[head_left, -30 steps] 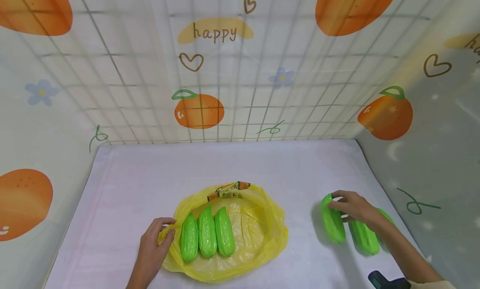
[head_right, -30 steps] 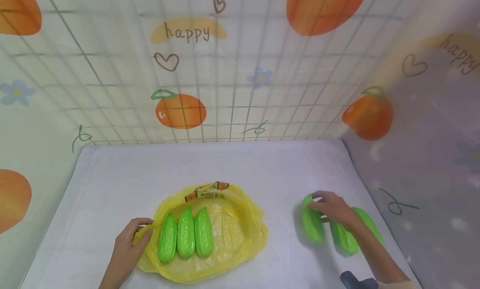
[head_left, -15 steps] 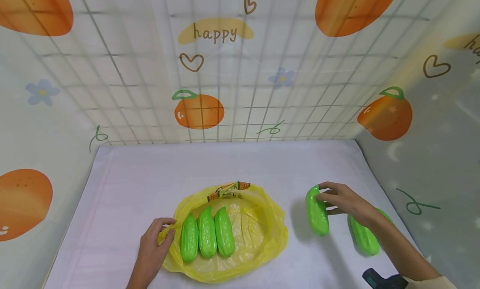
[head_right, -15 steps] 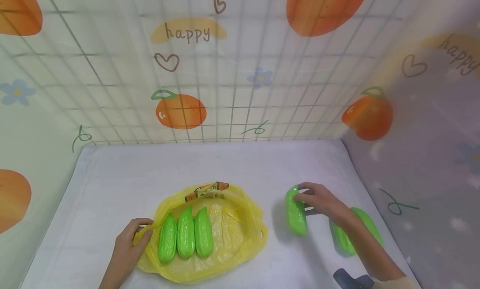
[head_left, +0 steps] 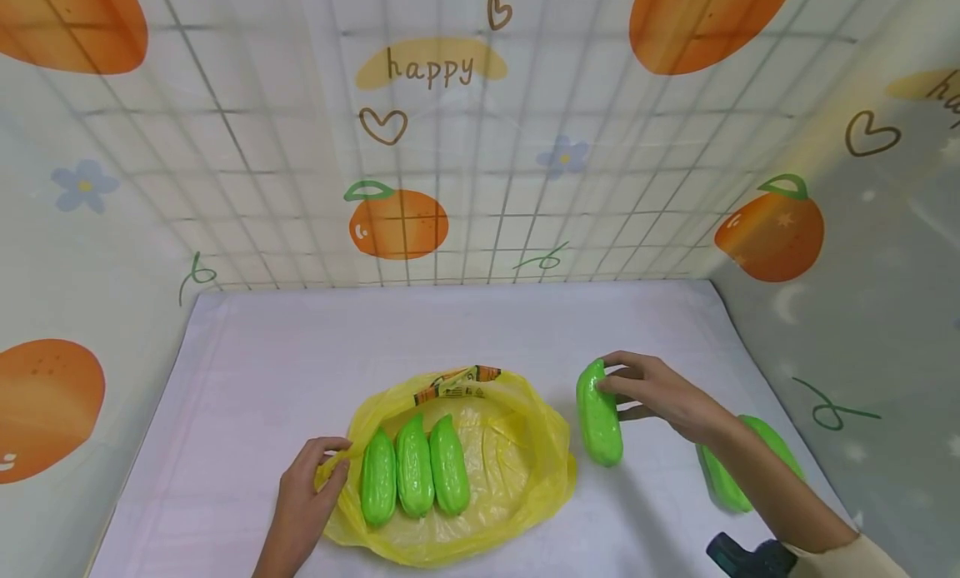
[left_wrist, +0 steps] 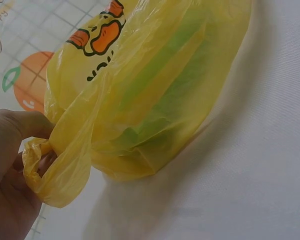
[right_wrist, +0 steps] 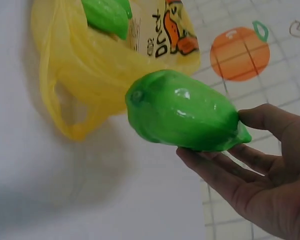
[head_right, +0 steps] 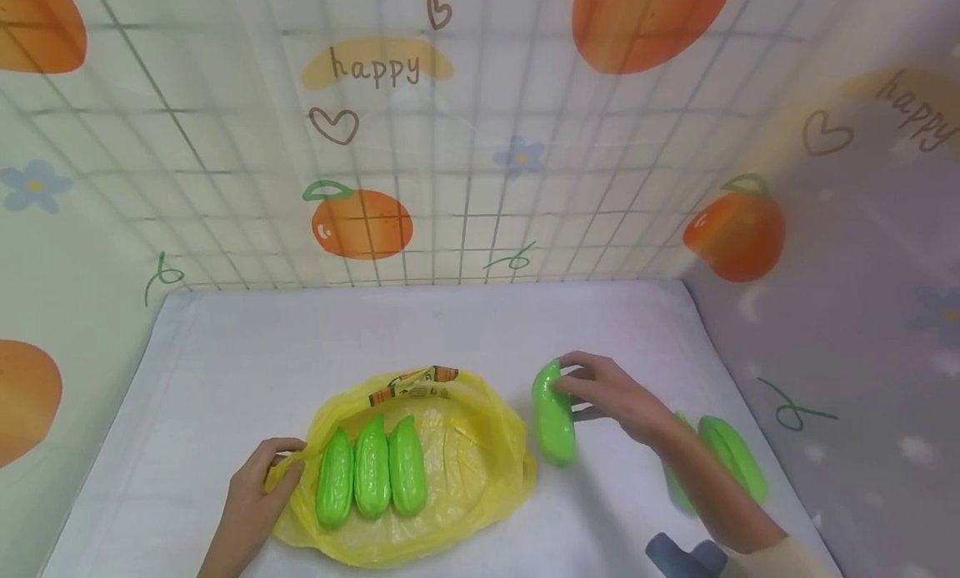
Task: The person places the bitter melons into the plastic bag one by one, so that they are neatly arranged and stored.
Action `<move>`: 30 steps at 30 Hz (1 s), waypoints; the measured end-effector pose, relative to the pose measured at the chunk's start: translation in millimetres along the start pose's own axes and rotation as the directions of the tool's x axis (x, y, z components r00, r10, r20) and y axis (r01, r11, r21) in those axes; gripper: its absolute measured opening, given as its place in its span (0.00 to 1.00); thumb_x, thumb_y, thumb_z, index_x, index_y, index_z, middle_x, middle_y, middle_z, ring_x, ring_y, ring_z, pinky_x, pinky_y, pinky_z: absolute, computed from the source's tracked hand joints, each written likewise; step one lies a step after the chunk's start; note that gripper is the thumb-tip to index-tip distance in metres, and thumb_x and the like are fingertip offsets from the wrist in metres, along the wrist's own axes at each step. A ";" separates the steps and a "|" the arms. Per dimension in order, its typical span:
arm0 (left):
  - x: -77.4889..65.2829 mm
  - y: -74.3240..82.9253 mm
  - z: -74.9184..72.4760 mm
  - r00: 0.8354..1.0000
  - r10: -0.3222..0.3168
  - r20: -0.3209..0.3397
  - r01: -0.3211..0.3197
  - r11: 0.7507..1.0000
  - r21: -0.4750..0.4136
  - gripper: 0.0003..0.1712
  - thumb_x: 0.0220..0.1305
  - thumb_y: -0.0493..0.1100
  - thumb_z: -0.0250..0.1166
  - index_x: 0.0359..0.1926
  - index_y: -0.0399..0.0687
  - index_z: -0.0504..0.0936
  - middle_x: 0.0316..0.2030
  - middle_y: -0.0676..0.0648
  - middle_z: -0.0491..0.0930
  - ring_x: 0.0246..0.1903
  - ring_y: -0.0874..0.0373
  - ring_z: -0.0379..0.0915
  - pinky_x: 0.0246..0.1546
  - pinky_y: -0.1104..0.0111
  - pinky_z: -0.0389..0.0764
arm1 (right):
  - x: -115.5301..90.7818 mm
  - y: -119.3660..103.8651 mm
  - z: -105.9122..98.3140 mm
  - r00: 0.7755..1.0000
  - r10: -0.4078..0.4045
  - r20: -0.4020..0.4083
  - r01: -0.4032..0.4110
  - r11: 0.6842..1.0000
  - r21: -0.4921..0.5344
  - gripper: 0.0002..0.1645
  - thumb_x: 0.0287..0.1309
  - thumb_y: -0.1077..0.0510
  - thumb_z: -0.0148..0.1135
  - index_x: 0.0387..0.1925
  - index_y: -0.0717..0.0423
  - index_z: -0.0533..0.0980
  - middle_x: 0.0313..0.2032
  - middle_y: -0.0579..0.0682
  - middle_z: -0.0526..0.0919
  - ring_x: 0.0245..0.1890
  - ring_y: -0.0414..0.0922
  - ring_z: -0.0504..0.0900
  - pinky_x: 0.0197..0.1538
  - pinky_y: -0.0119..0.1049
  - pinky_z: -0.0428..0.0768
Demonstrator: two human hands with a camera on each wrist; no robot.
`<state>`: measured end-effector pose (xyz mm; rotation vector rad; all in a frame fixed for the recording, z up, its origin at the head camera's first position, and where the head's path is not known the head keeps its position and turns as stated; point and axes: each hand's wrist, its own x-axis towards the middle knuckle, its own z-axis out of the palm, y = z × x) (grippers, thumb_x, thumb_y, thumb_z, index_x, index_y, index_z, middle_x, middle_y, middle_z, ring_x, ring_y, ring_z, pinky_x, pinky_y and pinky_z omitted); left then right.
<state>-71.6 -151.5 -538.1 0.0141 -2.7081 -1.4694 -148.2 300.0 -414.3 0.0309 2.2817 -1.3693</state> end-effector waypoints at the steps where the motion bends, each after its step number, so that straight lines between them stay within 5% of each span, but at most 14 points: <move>1: -0.1 0.1 -0.1 1.000 0.001 -0.002 -0.001 1.000 0.001 0.12 0.66 0.33 0.64 0.49 0.49 0.81 0.47 0.52 0.80 0.49 0.58 0.76 0.52 0.55 0.75 | 0.7 -2.4 1.9 1.000 -0.010 0.011 0.010 1.000 0.010 0.33 0.66 0.52 0.62 0.63 0.69 0.65 0.43 0.59 0.83 0.44 0.54 0.84 0.48 0.50 0.83; 18: 0.8 -2.4 1.5 1.000 0.009 -0.006 -0.009 1.000 0.009 0.13 0.65 0.33 0.64 0.49 0.49 0.81 0.47 0.53 0.80 0.48 0.59 0.76 0.51 0.55 0.76 | 19.3 -30.6 50.6 0.986 -0.095 0.133 0.082 0.991 0.102 0.27 0.67 0.55 0.61 0.60 0.67 0.67 0.44 0.59 0.83 0.44 0.54 0.84 0.48 0.53 0.83; 30: 2.7 -3.1 1.3 1.000 -0.013 0.006 0.013 1.000 0.007 0.12 0.66 0.34 0.64 0.49 0.49 0.81 0.47 0.53 0.80 0.49 0.60 0.75 0.52 0.55 0.76 | 34.9 -34.8 87.8 0.954 -0.099 0.283 0.065 0.990 0.126 0.28 0.67 0.54 0.58 0.63 0.64 0.67 0.48 0.59 0.81 0.46 0.53 0.83 0.50 0.51 0.83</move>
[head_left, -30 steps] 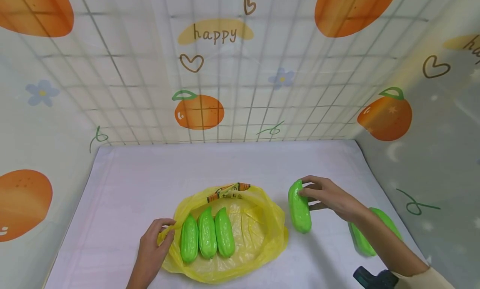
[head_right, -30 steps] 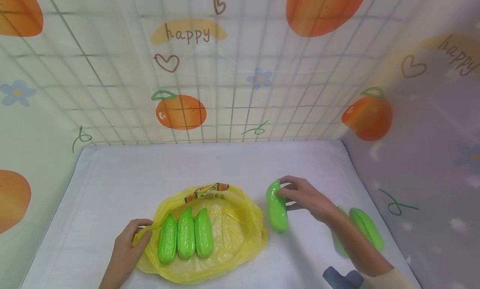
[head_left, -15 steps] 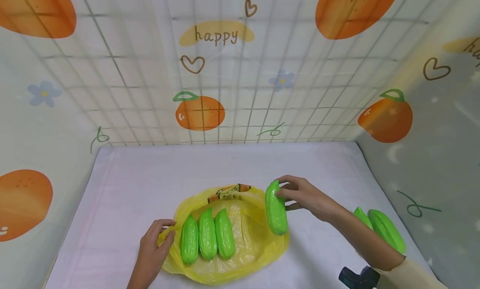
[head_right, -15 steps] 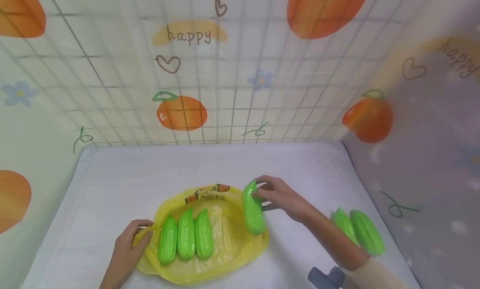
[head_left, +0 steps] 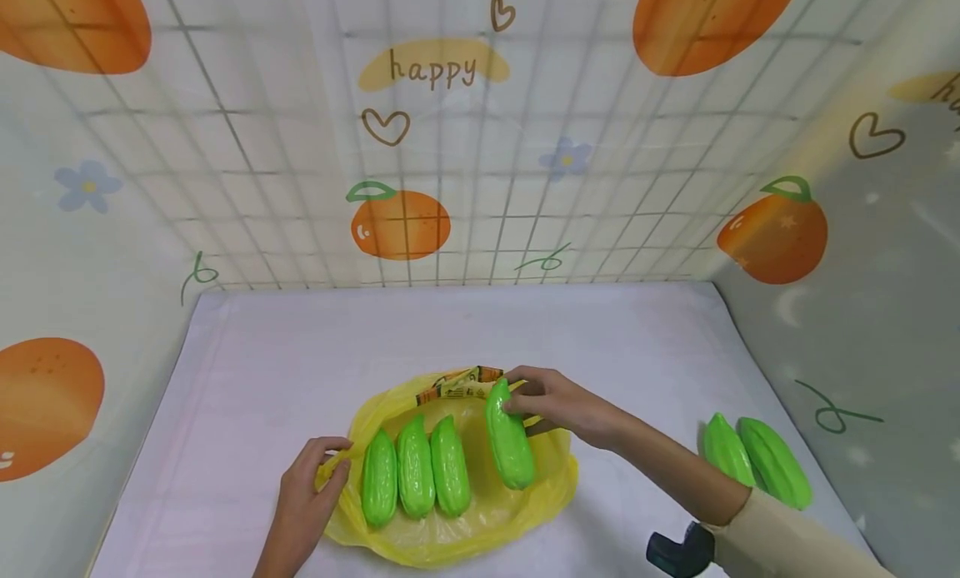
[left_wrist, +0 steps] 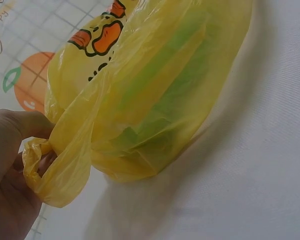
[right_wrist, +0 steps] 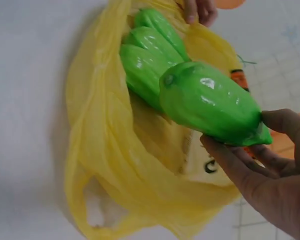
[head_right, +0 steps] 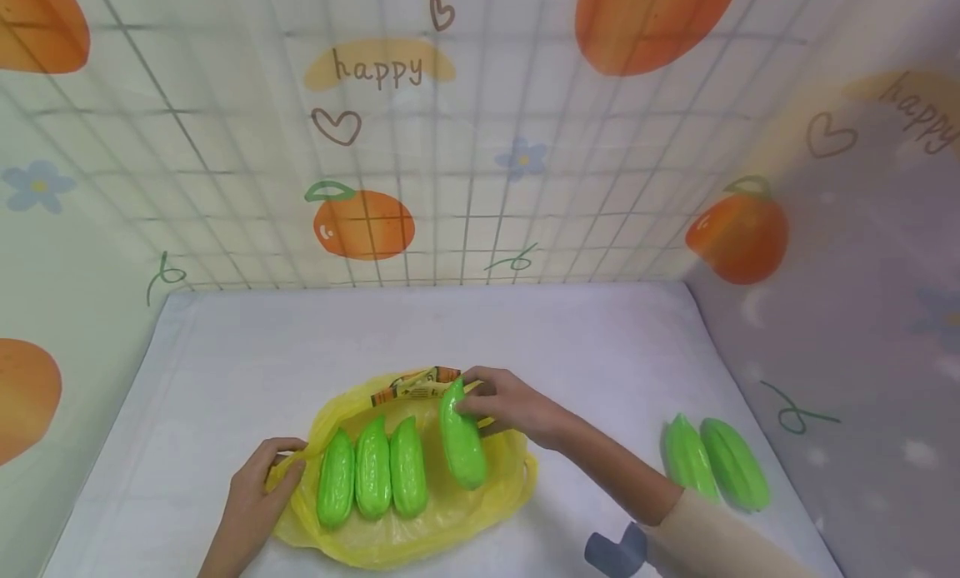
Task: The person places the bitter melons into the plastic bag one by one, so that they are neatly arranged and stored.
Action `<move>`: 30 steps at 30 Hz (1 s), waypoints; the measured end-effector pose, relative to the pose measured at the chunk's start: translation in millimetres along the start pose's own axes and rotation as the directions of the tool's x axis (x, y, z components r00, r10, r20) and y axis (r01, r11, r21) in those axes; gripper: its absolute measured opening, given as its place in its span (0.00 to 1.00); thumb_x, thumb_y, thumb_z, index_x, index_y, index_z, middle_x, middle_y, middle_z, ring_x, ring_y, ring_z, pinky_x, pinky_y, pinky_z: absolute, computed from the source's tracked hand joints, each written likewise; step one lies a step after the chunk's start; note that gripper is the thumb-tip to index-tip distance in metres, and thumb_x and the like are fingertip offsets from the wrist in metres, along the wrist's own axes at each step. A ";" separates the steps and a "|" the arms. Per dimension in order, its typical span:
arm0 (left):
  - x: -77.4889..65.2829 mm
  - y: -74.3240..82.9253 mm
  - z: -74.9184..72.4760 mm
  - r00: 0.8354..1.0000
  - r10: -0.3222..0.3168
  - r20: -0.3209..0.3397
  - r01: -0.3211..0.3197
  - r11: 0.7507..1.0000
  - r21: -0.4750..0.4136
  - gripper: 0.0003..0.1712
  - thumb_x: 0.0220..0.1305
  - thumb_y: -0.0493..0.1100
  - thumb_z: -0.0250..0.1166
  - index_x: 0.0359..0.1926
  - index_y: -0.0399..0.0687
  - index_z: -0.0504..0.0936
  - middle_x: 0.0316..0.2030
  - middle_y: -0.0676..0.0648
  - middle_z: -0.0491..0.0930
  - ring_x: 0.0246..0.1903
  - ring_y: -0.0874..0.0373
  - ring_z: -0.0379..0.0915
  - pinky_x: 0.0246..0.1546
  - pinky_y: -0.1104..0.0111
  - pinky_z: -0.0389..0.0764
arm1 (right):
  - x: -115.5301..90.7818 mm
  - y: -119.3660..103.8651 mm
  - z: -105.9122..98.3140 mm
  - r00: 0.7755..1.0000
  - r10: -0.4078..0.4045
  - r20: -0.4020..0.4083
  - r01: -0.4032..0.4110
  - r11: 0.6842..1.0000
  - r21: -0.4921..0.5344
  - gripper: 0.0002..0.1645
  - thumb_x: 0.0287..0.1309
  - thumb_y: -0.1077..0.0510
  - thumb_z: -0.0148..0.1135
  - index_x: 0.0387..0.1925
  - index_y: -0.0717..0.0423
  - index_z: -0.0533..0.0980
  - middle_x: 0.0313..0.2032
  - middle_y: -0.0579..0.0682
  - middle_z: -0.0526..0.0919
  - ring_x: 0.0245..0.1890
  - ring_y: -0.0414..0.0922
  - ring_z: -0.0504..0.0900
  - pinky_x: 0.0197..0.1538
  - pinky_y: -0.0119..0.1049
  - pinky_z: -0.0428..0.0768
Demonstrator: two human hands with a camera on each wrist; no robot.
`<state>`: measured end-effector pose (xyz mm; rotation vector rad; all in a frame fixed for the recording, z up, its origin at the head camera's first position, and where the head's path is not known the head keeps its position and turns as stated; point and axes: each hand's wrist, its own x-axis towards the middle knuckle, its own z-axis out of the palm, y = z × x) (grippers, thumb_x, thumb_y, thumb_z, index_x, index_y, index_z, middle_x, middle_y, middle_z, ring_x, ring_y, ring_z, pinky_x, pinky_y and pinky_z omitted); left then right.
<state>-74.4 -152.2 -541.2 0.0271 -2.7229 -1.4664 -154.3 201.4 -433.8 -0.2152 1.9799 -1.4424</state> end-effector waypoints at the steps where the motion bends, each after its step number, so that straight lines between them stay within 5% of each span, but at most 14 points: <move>1: 0.0 -0.2 0.1 1.000 -0.001 0.000 0.001 1.000 0.002 0.12 0.66 0.34 0.64 0.49 0.49 0.81 0.47 0.52 0.80 0.49 0.60 0.75 0.52 0.55 0.76 | 2.2 1.7 2.8 1.000 0.009 0.007 -0.009 1.000 0.000 0.28 0.67 0.54 0.58 0.63 0.64 0.67 0.48 0.58 0.81 0.46 0.52 0.83 0.49 0.51 0.83; 10: -0.5 -0.3 0.6 1.000 0.002 0.005 -0.002 1.000 0.001 0.12 0.66 0.34 0.64 0.49 0.49 0.80 0.47 0.53 0.80 0.49 0.60 0.75 0.52 0.55 0.76 | 18.2 22.7 26.6 0.987 0.160 -0.015 -0.158 0.984 0.087 0.28 0.64 0.57 0.60 0.61 0.67 0.67 0.48 0.59 0.79 0.46 0.55 0.82 0.50 0.52 0.82; 30: 0.1 0.9 -0.3 0.999 -0.028 0.034 0.028 1.000 0.001 0.12 0.67 0.34 0.63 0.50 0.49 0.80 0.48 0.51 0.79 0.50 0.58 0.75 0.54 0.54 0.74 | 38.6 36.2 52.3 0.960 0.248 -0.130 -0.221 0.957 0.190 0.21 0.59 0.61 0.58 0.51 0.70 0.72 0.46 0.61 0.77 0.48 0.53 0.78 0.50 0.56 0.81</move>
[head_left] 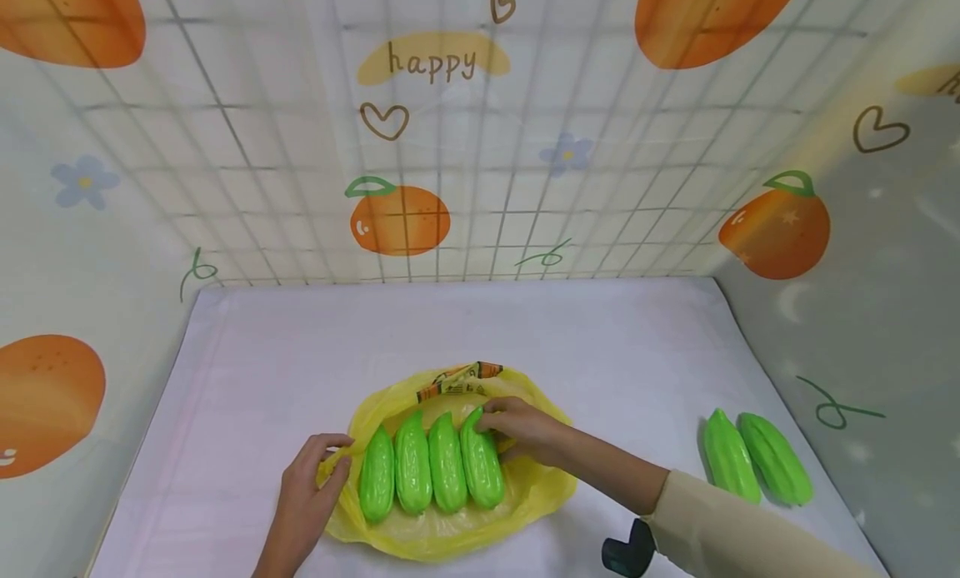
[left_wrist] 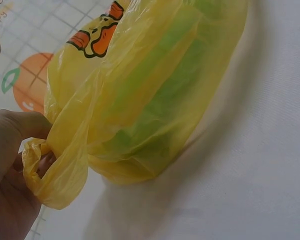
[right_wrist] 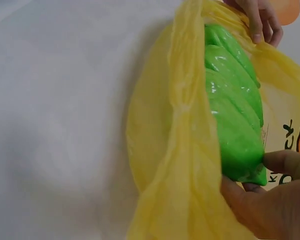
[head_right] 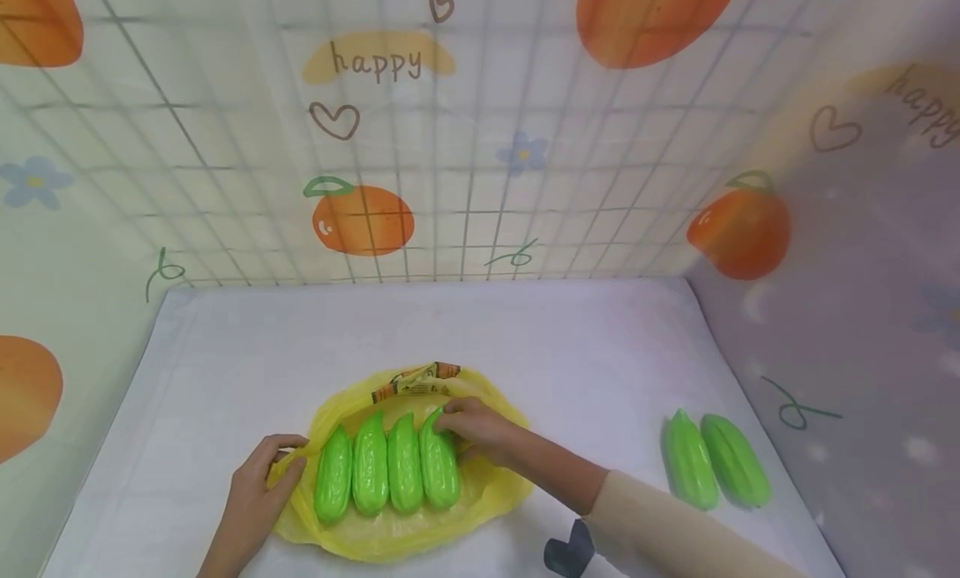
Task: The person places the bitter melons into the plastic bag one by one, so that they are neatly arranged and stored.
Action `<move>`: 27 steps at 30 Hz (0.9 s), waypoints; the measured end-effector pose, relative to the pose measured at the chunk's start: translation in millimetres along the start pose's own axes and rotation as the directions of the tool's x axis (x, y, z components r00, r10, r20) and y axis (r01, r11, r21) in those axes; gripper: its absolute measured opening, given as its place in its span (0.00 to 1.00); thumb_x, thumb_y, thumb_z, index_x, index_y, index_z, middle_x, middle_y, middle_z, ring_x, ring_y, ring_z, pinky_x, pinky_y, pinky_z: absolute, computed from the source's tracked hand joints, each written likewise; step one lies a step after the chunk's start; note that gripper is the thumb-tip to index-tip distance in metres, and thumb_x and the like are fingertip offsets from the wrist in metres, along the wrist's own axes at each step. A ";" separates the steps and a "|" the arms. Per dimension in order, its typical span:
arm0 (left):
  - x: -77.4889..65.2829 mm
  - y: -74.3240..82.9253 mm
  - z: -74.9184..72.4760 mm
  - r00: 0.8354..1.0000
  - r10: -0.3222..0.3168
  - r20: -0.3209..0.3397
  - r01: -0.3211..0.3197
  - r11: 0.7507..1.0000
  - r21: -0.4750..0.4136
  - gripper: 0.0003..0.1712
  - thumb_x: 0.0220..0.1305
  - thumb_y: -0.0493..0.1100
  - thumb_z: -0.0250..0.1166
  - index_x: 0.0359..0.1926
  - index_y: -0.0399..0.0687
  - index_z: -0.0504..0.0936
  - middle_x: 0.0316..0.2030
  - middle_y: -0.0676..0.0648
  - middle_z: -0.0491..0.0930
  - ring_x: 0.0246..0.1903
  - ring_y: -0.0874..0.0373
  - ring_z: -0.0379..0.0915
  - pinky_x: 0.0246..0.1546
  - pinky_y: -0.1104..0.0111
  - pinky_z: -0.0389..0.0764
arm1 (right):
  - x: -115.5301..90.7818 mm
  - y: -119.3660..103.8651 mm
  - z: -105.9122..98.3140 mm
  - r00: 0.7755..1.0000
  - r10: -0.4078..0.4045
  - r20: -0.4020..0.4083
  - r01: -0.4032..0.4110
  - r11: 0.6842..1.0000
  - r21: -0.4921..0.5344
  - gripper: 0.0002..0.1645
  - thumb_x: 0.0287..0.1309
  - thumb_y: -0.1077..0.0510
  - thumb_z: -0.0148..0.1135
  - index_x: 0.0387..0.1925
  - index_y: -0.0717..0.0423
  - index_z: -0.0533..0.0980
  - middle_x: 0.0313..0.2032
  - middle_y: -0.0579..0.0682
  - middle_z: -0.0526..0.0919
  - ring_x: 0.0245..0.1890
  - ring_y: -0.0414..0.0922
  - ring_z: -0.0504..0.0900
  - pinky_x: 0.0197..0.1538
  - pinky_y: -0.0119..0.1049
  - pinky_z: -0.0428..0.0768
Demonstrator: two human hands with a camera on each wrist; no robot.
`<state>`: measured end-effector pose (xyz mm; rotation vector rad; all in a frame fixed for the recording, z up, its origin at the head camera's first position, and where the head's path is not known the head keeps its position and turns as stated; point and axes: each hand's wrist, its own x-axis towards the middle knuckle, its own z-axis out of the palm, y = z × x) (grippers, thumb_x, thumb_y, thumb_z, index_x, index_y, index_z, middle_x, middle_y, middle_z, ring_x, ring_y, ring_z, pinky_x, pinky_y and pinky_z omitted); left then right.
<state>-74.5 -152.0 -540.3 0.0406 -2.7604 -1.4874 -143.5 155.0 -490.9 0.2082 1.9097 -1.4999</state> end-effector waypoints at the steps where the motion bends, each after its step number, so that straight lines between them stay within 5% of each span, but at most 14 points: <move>1: -0.1 0.2 0.0 1.000 0.006 -0.002 -0.006 1.000 0.003 0.13 0.67 0.34 0.63 0.51 0.49 0.80 0.48 0.52 0.79 0.50 0.57 0.76 0.54 0.54 0.74 | -0.1 0.7 0.9 1.000 -0.002 -0.005 0.002 1.000 0.002 0.21 0.60 0.61 0.58 0.51 0.71 0.72 0.46 0.61 0.77 0.48 0.53 0.77 0.50 0.57 0.81; 18: -0.7 5.0 -0.5 0.999 0.037 -0.016 -0.037 0.999 -0.001 0.13 0.67 0.33 0.63 0.50 0.48 0.80 0.48 0.51 0.80 0.50 0.56 0.76 0.53 0.53 0.75 | -5.6 6.4 12.2 0.989 -0.090 -0.114 0.082 0.993 -0.081 0.25 0.64 0.65 0.57 0.60 0.70 0.65 0.52 0.65 0.75 0.50 0.56 0.78 0.50 0.58 0.80; 27: -0.5 4.2 1.4 1.000 0.018 -0.013 -0.018 1.000 0.006 0.11 0.67 0.35 0.63 0.50 0.48 0.80 0.48 0.51 0.80 0.50 0.57 0.76 0.53 0.55 0.75 | -14.1 -3.5 11.8 0.970 -0.203 -0.136 0.152 0.936 -0.317 0.33 0.59 0.67 0.53 0.67 0.65 0.62 0.53 0.66 0.75 0.52 0.58 0.77 0.51 0.54 0.77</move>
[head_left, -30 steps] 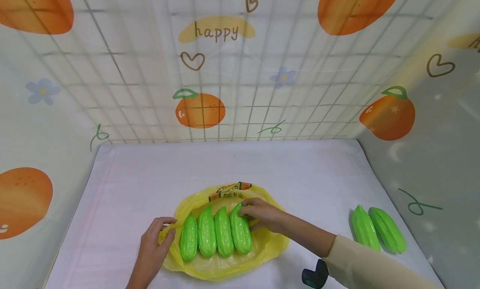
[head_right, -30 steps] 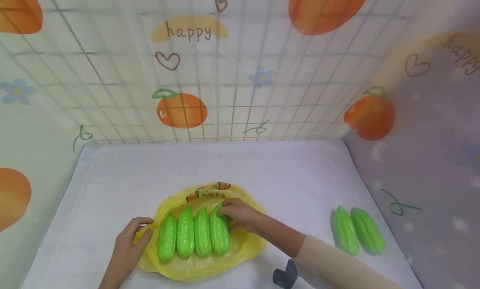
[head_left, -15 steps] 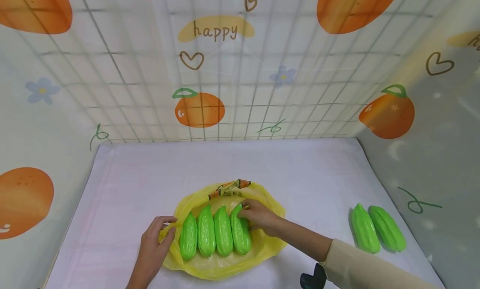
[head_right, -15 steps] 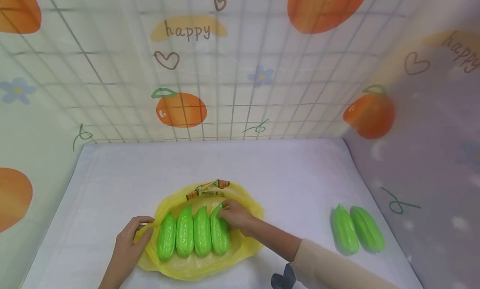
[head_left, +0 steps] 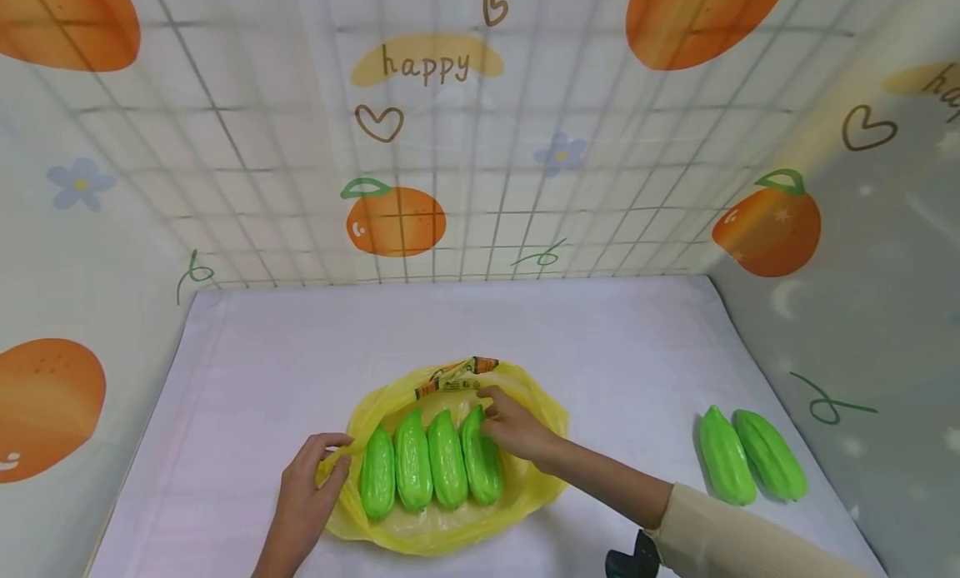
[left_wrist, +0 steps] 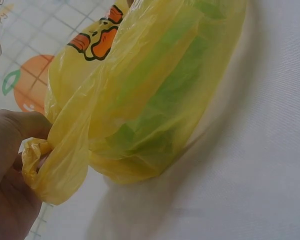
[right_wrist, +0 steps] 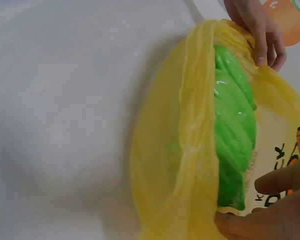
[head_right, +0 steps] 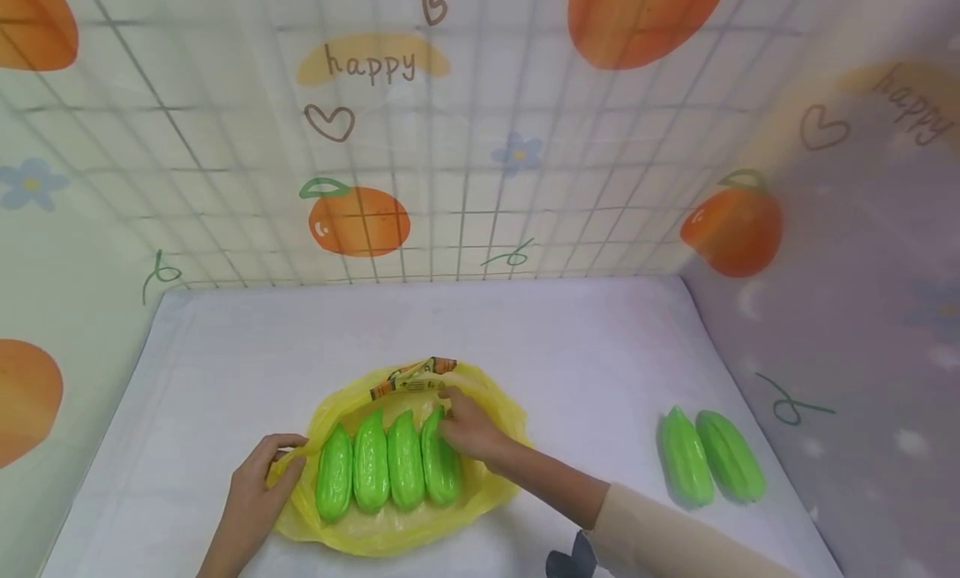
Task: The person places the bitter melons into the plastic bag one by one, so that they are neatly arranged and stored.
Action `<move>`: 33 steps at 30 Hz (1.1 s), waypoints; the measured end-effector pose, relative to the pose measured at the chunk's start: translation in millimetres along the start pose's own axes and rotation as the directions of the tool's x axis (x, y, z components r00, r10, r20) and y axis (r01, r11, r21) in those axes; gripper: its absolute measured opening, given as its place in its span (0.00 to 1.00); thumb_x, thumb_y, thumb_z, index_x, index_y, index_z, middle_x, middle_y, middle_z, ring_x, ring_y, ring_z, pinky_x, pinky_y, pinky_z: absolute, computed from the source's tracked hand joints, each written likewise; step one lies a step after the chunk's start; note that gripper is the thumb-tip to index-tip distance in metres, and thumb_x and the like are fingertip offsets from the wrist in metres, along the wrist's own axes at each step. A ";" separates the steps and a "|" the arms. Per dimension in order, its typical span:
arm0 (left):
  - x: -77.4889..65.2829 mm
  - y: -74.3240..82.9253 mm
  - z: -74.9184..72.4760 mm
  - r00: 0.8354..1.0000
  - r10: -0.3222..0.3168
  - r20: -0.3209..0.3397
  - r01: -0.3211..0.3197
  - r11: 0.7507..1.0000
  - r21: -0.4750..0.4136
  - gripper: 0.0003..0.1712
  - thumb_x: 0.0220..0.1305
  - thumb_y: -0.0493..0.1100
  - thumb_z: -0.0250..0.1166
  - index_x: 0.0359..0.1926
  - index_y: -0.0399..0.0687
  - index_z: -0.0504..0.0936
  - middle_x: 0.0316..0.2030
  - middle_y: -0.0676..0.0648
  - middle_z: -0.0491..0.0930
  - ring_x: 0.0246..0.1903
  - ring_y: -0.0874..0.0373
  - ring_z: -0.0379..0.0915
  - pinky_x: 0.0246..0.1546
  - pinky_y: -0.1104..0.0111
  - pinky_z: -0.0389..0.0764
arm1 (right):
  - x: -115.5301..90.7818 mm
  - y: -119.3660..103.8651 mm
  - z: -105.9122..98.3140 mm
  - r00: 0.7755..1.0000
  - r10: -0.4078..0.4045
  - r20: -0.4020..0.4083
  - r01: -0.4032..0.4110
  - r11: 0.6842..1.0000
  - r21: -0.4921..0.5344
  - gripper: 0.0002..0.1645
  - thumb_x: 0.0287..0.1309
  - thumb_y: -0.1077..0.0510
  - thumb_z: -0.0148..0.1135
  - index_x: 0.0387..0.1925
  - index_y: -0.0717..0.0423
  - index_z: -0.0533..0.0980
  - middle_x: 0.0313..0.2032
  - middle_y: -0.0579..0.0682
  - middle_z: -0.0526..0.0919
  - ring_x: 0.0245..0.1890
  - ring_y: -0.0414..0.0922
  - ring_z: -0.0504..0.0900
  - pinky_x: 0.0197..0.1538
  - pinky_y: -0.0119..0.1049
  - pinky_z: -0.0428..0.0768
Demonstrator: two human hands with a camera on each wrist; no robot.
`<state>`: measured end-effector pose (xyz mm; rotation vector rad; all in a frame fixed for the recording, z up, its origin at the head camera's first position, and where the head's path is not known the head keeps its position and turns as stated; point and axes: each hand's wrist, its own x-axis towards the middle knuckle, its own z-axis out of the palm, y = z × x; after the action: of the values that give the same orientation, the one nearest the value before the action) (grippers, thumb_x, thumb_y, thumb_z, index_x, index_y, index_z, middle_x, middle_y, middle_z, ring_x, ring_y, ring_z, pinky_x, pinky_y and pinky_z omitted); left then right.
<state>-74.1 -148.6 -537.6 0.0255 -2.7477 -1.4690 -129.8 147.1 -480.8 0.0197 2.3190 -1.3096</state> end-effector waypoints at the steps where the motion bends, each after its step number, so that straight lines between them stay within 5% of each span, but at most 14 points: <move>1: -0.2 0.0 -0.2 1.000 0.005 -0.003 -0.005 1.000 0.002 0.11 0.67 0.35 0.63 0.49 0.48 0.80 0.48 0.52 0.80 0.50 0.57 0.76 0.52 0.55 0.75 | -1.5 -2.2 -1.6 1.000 -0.009 0.000 0.009 1.000 -0.013 0.33 0.59 0.67 0.53 0.67 0.65 0.62 0.54 0.66 0.74 0.53 0.59 0.76 0.51 0.54 0.77; 11: -1.6 -2.6 -1.7 0.999 0.033 -0.025 -0.033 0.999 0.003 0.12 0.67 0.34 0.64 0.49 0.49 0.80 0.48 0.53 0.80 0.49 0.58 0.76 0.51 0.55 0.76 | -21.5 -20.9 -29.5 0.998 -0.060 0.023 0.061 0.997 -0.049 0.26 0.63 0.60 0.54 0.63 0.57 0.68 0.57 0.63 0.76 0.56 0.59 0.77 0.54 0.55 0.78; 19: -3.1 0.0 -3.3 1.000 0.020 -0.011 -0.020 1.000 -0.015 0.12 0.68 0.35 0.63 0.51 0.48 0.80 0.49 0.51 0.80 0.50 0.56 0.76 0.53 0.53 0.74 | -39.5 -14.8 -67.6 0.991 -0.130 0.038 0.127 0.989 0.074 0.18 0.71 0.60 0.52 0.58 0.64 0.70 0.46 0.57 0.81 0.46 0.51 0.81 0.50 0.50 0.82; 28: -3.6 0.6 -1.3 0.999 0.032 -0.023 -0.032 0.999 -0.007 0.12 0.67 0.33 0.64 0.50 0.47 0.80 0.48 0.52 0.80 0.50 0.58 0.76 0.52 0.54 0.75 | -66.8 26.4 -131.6 0.984 -0.092 -0.151 0.090 0.996 -0.018 0.16 0.71 0.59 0.53 0.55 0.63 0.73 0.42 0.57 0.83 0.40 0.50 0.82 0.43 0.42 0.85; 33: -4.9 0.3 -1.6 0.998 0.053 -0.028 -0.053 0.999 -0.001 0.12 0.68 0.34 0.63 0.50 0.48 0.80 0.48 0.52 0.80 0.49 0.58 0.76 0.51 0.54 0.75 | -78.8 66.5 -166.4 0.951 -0.144 -0.273 0.075 0.965 -0.251 0.14 0.69 0.62 0.52 0.53 0.62 0.74 0.43 0.57 0.84 0.39 0.49 0.83 0.36 0.38 0.83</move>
<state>-69.2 -149.6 -536.5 -0.0262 -2.7030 -1.4471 -109.6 335.2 -430.4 0.0036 2.7516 -1.1326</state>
